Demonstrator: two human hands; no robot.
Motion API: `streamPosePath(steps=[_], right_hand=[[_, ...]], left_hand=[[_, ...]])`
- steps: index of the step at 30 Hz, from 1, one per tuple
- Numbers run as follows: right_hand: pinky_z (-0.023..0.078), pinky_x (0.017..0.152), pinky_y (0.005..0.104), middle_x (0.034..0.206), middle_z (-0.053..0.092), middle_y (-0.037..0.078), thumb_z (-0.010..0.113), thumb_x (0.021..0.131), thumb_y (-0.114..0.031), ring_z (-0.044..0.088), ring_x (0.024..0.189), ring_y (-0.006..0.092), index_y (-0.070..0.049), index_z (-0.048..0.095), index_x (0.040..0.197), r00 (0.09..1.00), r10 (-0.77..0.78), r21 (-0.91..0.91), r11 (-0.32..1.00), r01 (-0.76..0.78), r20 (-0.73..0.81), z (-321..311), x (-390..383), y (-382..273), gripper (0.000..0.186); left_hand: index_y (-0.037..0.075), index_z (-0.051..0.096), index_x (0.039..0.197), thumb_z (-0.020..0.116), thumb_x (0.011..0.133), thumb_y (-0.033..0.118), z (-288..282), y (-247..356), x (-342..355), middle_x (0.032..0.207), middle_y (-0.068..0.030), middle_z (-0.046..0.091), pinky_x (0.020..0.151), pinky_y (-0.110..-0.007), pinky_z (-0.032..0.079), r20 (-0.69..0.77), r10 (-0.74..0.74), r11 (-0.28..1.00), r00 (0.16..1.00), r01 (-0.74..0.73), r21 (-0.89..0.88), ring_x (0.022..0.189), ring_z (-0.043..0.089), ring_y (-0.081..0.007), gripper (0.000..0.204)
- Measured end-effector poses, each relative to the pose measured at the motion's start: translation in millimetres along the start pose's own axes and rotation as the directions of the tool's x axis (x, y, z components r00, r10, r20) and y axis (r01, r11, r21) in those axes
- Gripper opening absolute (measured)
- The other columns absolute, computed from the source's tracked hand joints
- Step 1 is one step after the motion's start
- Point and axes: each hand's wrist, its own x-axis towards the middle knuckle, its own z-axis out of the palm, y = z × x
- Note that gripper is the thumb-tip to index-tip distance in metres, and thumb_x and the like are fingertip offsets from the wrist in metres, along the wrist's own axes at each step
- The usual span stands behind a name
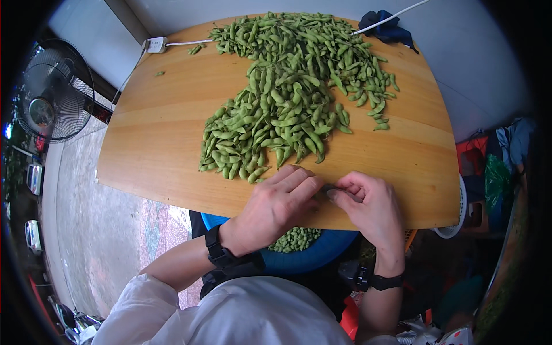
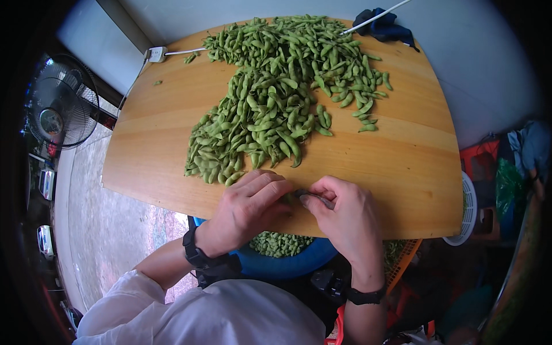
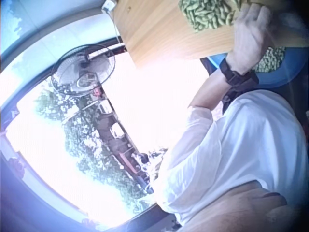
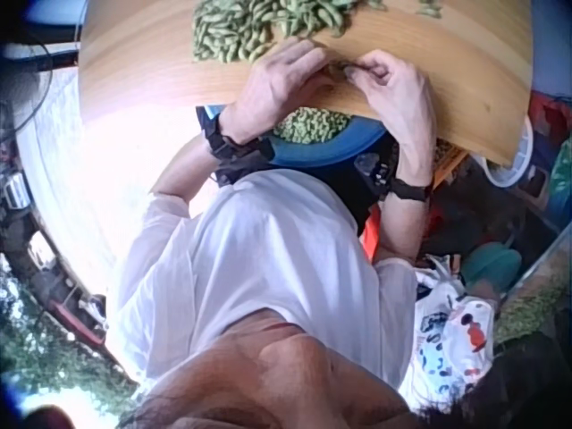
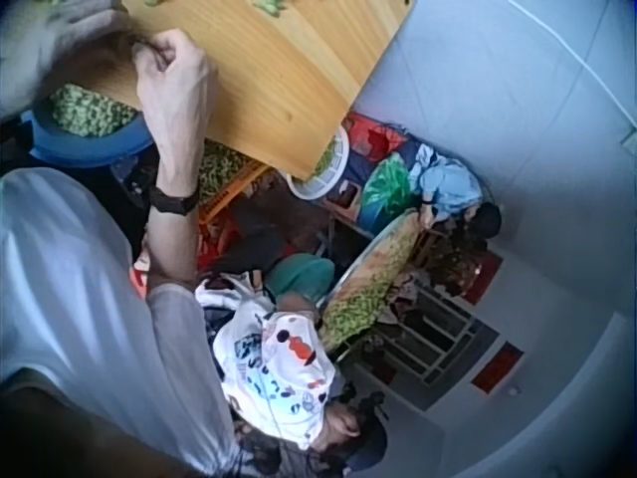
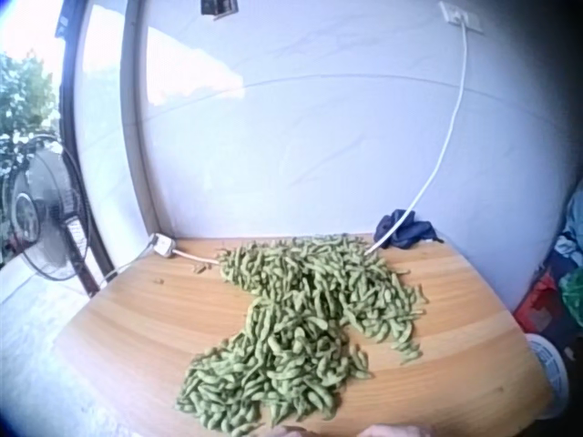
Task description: Peeling edamame beans from their pods on a wooden table.
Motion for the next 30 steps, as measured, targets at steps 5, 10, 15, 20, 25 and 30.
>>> streamPosePath(steps=[5,10,15,20,25,30], right_hand=[[0.052,0.063,0.0332,0.076,0.074,0.013,0.081,0.089,-0.014,0.067,0.062,0.0168,0.002,0.074,0.097,0.999,0.042,-0.009,0.999,-0.042,0.021,0.5,3.9,-0.5,0.020],[0.052,0.063,0.0362,0.072,0.072,0.013,0.082,0.085,-0.012,0.067,0.062,0.0203,0.001,0.071,0.091,0.995,0.082,-0.076,0.994,-0.077,0.061,-2.8,12.1,-7.5,0.018],[0.053,0.067,0.0422,0.072,0.070,0.015,0.082,0.082,-0.012,0.070,0.068,0.0304,0.000,0.069,0.086,0.991,0.110,-0.265,0.961,-0.085,0.081,-6.2,18.9,-16.8,0.018],[0.054,0.069,0.0440,0.073,0.070,0.016,0.081,0.080,-0.014,0.071,0.071,0.0328,-0.001,0.068,0.083,0.984,0.136,-0.346,0.934,-0.087,0.118,-9.5,24.0,-23.4,0.018],[0.054,0.070,0.0447,0.074,0.071,0.017,0.081,0.080,-0.016,0.071,0.072,0.0340,-0.001,0.068,0.082,0.990,0.099,-0.368,0.928,-0.056,0.099,-8.5,23.2,-25.8,0.020],[0.054,0.070,0.0452,0.075,0.071,0.017,0.082,0.081,-0.016,0.071,0.073,0.0350,-0.001,0.067,0.082,0.988,0.102,-0.372,0.927,-0.053,0.113,-7.0,23.9,-25.4,0.021]], left_hand=[[0.003,0.067,0.114,0.085,0.076,0.007,-1.4,-2.7,1.4,0.097,-0.0112,0.066,0.078,-0.041,0.055,0.020,0.015,1.000,1.000,-0.015,-0.012,0.089,0.066,-0.0320,0.042],[0.004,0.067,0.111,0.085,0.076,0.008,0.2,-5.9,-0.1,0.095,-0.0107,0.064,0.076,-0.040,0.055,0.020,0.027,1.000,0.999,-0.027,-0.007,0.087,0.066,-0.0308,0.040],[0.004,0.067,0.109,0.084,0.077,0.009,4.4,-8.5,-3.2,0.100,-0.0112,0.063,0.076,-0.039,0.055,0.029,0.048,0.999,0.998,-0.048,0.004,0.088,0.065,-0.0300,0.037],[0.004,0.064,0.103,0.079,0.083,0.013,-6.6,-10.6,10.1,0.105,-0.0121,0.059,0.077,-0.041,0.055,0.182,0.103,0.992,0.978,-0.115,0.057,0.094,0.063,-0.0304,0.026],[0.003,0.059,0.098,0.075,0.083,0.011,-6.4,-25.8,35.3,0.103,-0.0131,0.057,0.082,-0.043,0.055,0.287,0.224,0.974,0.931,-0.218,-0.053,0.099,0.060,-0.0332,0.023],[0.002,0.060,0.097,0.077,0.084,0.008,-16.6,-27.6,26.4,0.099,-0.0119,0.057,0.079,-0.043,0.054,0.264,0.261,0.964,0.929,-0.236,-0.120,0.095,0.060,-0.0325,0.023]])
